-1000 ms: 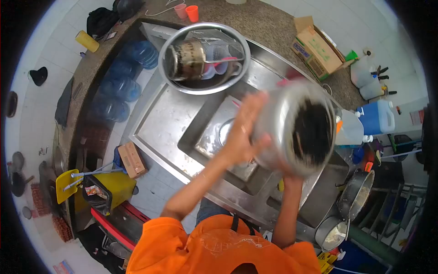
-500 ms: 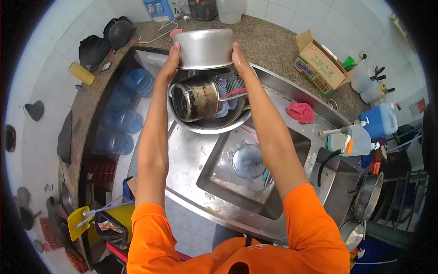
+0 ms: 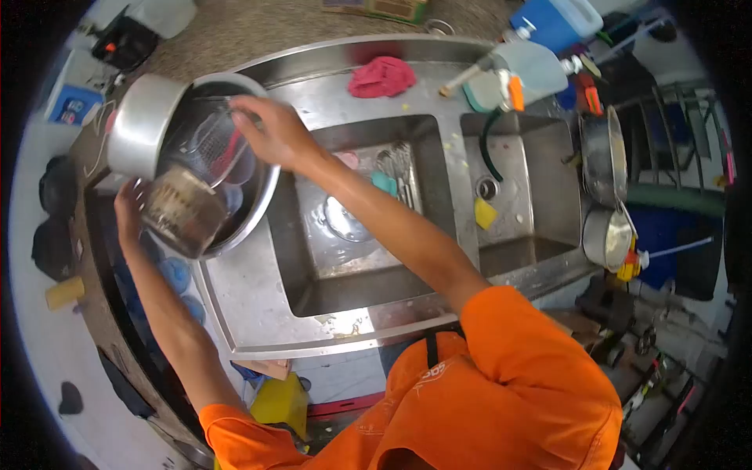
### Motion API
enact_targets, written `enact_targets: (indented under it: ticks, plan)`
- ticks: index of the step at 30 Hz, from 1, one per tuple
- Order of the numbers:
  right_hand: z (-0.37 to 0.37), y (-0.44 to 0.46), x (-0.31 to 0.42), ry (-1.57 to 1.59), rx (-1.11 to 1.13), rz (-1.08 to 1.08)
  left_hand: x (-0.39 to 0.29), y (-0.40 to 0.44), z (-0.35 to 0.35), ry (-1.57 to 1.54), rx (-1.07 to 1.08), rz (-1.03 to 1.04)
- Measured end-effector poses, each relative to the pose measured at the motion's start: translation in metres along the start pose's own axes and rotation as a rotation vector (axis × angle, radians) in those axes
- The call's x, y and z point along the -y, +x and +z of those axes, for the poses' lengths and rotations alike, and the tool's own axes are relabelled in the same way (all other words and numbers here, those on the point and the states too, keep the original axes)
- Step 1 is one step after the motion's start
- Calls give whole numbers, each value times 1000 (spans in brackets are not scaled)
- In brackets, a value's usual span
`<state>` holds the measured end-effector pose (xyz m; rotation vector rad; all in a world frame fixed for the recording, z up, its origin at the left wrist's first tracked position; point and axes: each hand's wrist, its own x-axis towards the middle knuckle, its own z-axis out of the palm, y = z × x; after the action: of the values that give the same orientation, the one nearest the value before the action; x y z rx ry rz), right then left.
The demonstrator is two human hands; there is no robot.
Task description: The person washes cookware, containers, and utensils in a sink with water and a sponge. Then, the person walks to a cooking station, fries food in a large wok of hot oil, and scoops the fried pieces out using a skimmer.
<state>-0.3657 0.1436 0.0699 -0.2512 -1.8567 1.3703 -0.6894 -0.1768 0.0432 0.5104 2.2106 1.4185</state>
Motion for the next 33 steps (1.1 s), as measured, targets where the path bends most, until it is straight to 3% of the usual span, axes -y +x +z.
enact_targets:
  ticks: [3, 5, 7, 8, 11, 13, 14, 15, 16, 17, 18, 19, 20, 21, 23, 25, 26, 29, 30, 33]
  plan:
    - [-107, -107, 26, -13, -6, 48, 0, 12, -18, 221, 51, -9]
    - [-192, -194, 8, -285, -138, 59, -17, 14, -36, 935, 144, 88]
    - [-280, -267, -13, -249, -427, 584, -15, -9, -37, 343, -331, 304]
    - [-339, -310, -55, -357, -380, 614, -80, -62, 21, 704, -510, 544]
    - [-406, -355, -123, -416, -359, 865, -182, -146, 174, 201, -991, 580]
    - [-415, -371, -160, -283, -309, 931, -129, -171, 195, 61, -747, 765]
    - [-417, -375, -172, -298, -231, 918, -122, -204, 276, 249, -687, 792]
    - [-417, -378, -181, -315, -161, 901, -82, -218, 343, 198, -593, 604]
    - [-417, -383, -188, -336, -100, 885, -77, -238, 431, 482, -402, 602]
    - [-422, -384, -187, -303, -87, 925, -59, -250, 507, 397, -301, -2]
    - [-431, -384, -175, -276, -67, 964, 36, -250, 571, 453, -245, -102]
    - [-442, -387, -159, -251, -43, 1006, 103, -252, 627, 317, -139, -93]
    - [-453, -392, -148, -285, 1, 1025, 175, -253, 673, 457, -71, -79]
    - [-465, -397, -140, -322, 42, 1039, 230, -252, 712, 786, -93, -36]
    - [-491, -403, -124, -260, 87, 1189, 267, -233, 779, 1159, -395, -455]
    - [-507, -412, -115, -205, 85, 1255, 264, -221, 779, 1377, -695, -16]
    - [-515, -417, -114, -180, 61, 1237, 232, -228, 765, 1605, -589, 77]
    - [-526, -417, -118, -276, 104, 1237, 284, -206, 746, 1183, -321, -8]
    - [-529, -416, -119, -344, 139, 1247, 287, -209, 742, 1197, -330, 97]
    - [-527, -396, -106, -351, 117, 1095, 271, -226, 702, 692, -152, -19]
